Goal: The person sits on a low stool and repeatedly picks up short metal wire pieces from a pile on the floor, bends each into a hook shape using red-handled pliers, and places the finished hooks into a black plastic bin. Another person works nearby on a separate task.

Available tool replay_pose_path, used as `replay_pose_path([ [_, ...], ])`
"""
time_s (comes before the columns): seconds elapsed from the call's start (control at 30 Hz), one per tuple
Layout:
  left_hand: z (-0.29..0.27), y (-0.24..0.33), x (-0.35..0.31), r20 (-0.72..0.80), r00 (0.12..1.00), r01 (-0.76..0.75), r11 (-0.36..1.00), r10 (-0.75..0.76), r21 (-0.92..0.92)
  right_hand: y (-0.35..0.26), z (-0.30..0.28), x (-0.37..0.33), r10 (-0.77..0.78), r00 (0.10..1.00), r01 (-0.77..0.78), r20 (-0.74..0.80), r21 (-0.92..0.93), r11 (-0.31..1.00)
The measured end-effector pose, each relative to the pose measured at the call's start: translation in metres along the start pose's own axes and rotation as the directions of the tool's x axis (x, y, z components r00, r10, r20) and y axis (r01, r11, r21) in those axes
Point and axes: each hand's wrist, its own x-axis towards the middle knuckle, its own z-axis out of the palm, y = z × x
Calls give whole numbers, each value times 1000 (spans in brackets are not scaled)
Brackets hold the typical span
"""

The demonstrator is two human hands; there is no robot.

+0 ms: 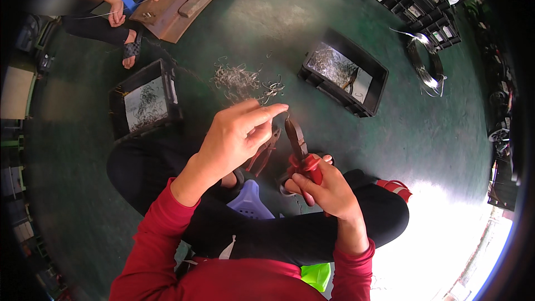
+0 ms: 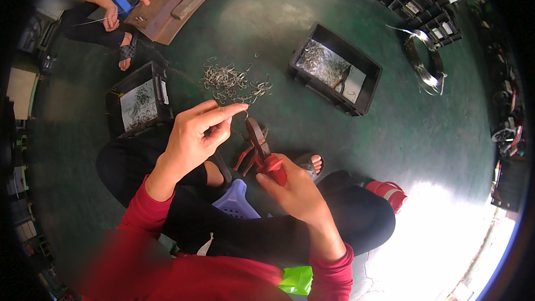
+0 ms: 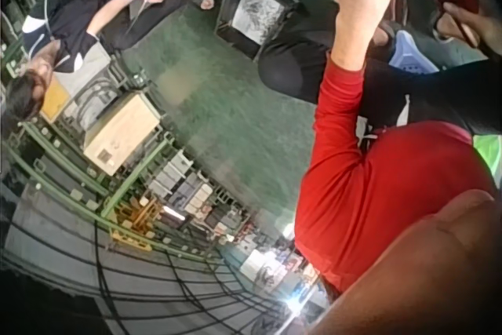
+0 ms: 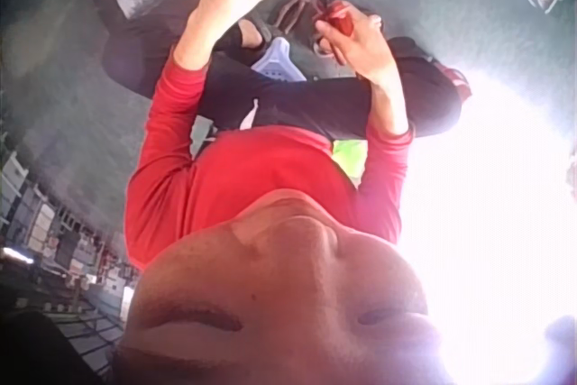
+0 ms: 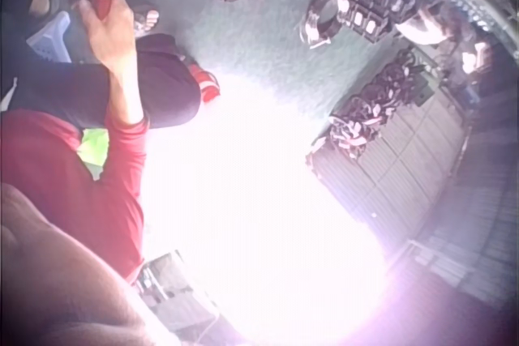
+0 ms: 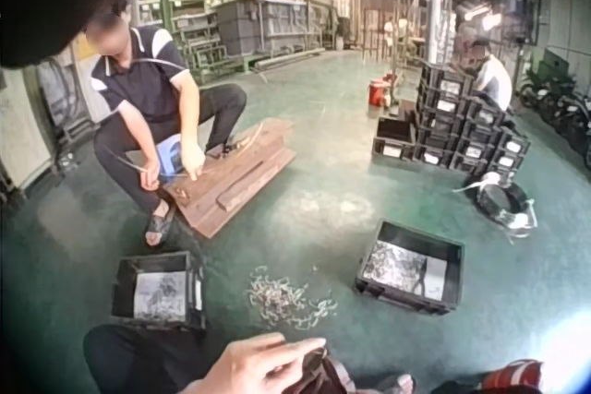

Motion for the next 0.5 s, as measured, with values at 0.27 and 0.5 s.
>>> replay_pose_path([
  [0.27,-3,1,-2,55,998,15,998,-19,59,-4,2,0,-29,998,23,-53,-102,995],
  [0.5,3,-7,-4,63,993,111,976,-101,-188,0,4,1,-129,986,104,-108,-213,972],
])
